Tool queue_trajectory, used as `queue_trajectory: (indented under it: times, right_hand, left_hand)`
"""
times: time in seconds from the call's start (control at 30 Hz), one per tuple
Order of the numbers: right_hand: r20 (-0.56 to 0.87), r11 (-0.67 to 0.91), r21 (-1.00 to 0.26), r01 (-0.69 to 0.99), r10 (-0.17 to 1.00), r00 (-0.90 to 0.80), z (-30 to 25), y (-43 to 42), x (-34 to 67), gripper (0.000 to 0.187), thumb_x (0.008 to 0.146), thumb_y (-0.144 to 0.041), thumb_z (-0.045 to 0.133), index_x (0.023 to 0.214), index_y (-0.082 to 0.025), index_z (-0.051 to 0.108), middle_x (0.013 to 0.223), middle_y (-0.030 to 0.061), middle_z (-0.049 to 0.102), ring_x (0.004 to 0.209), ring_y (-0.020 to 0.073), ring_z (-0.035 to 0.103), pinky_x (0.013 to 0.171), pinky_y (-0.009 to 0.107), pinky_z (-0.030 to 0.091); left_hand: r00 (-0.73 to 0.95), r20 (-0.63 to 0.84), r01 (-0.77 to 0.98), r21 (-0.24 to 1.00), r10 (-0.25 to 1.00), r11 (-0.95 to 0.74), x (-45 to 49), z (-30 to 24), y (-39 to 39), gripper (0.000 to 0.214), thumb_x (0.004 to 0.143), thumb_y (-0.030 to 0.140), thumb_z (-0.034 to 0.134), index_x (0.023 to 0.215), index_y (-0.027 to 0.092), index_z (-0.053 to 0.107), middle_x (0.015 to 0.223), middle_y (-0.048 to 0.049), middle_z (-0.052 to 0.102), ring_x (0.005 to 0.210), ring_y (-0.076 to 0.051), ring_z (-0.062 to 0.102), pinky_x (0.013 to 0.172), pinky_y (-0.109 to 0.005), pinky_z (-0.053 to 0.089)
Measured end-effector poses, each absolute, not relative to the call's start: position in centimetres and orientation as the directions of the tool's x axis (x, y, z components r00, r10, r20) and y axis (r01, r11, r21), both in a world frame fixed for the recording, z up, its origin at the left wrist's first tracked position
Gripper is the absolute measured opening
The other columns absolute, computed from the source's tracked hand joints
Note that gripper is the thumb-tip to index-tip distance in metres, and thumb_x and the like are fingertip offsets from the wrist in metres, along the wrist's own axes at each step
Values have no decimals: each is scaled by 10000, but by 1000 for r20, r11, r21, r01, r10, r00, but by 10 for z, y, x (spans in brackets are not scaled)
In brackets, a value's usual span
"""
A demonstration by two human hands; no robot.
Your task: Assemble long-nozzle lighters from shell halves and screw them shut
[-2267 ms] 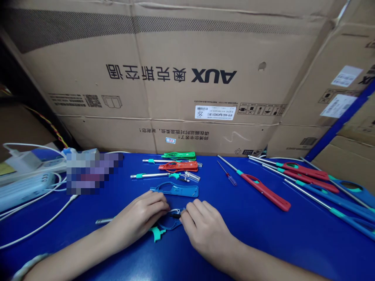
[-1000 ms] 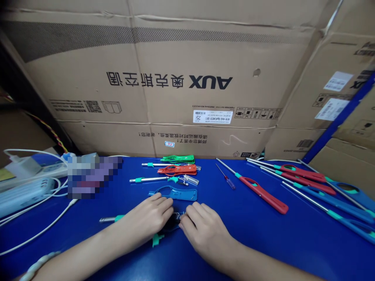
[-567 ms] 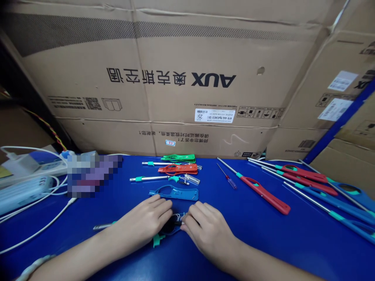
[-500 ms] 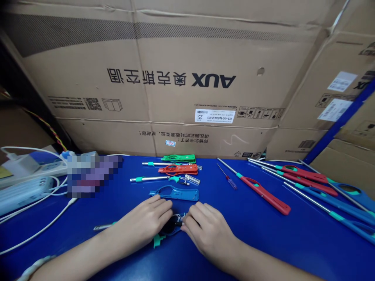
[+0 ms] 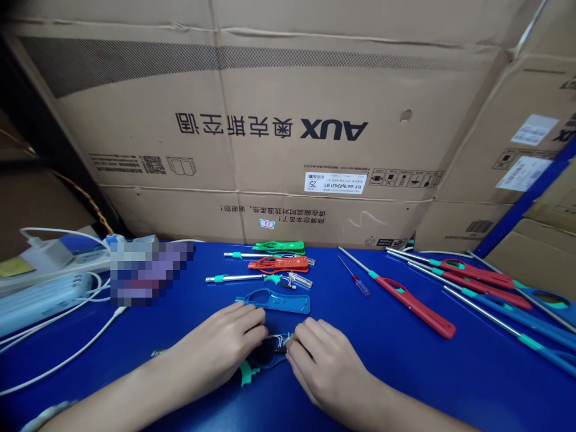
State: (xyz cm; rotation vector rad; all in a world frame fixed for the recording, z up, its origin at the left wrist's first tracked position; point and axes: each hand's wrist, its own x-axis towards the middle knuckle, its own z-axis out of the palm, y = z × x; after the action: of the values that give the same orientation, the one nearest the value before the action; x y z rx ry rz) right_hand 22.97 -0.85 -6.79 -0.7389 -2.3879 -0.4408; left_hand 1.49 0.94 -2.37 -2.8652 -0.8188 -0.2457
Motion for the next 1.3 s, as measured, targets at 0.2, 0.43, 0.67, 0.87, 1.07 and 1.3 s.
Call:
queue_trajectory:
  times: [0.2, 0.43, 0.67, 0.87, 1.07, 1.3]
  right_hand:
    - [648, 783, 161, 601, 375, -663, -67, -8, 228, 254, 945, -110, 412, 798, -151, 616, 692, 37, 568, 666, 166, 520, 634, 285, 403]
    - [645, 783, 152, 604, 384, -661, -67, -8, 228, 242, 945, -110, 417, 856, -143, 639, 690, 42, 581, 648, 169, 519, 612, 287, 414]
    - [647, 794, 135, 593, 382, -660, -68, -8, 228, 235, 940, -101, 424, 858, -138, 641, 689, 43, 586, 635, 167, 507, 595, 287, 402]
    - [645, 796, 122, 593, 390, -657, -69, -8, 229, 238, 947, -106, 418, 866, -137, 640, 691, 40, 582, 644, 165, 511, 606, 289, 403]
    - [647, 791, 137, 597, 385, -658, -67, -8, 228, 248, 951, -113, 404, 856, -150, 631, 685, 36, 583, 624, 158, 509, 587, 282, 404]
    - [647, 790, 147, 595, 378, -662, -67, -8, 228, 231, 937, -99, 416, 848, -151, 623, 672, 33, 574, 610, 161, 506, 578, 281, 400]
  left_hand:
    - [862, -61, 503, 215, 503, -837, 3, 8, -4, 169, 790, 266, 748, 872, 193, 618, 861, 18, 636, 759, -182, 620, 654, -286, 447]
    - [848, -70, 528, 198, 525, -826, -9, -2, -1, 255, 720, 54, 736, 877, 214, 614, 876, 19, 651, 767, -196, 638, 630, -285, 449]
    - [873, 5, 481, 149, 487, -864, -4, -12, -1, 283, 733, -48, 577, 876, 195, 565, 842, 4, 643, 702, -183, 618, 605, -280, 431]
    - [875, 22, 478, 120, 484, -870, -3, -13, 0, 280, 777, -61, 518, 890, 191, 566, 869, -4, 619, 721, -174, 600, 623, -269, 428]
    - [885, 41, 459, 106, 465, -882, -2, -14, 2, 206, 801, -10, 582, 853, 189, 573, 855, 7, 600, 704, -168, 576, 621, -283, 434]
    - [854, 100, 484, 211, 511, -849, 4, -14, 4, 154, 843, 31, 579, 838, 175, 524, 841, 11, 586, 729, -151, 560, 626, -250, 433]
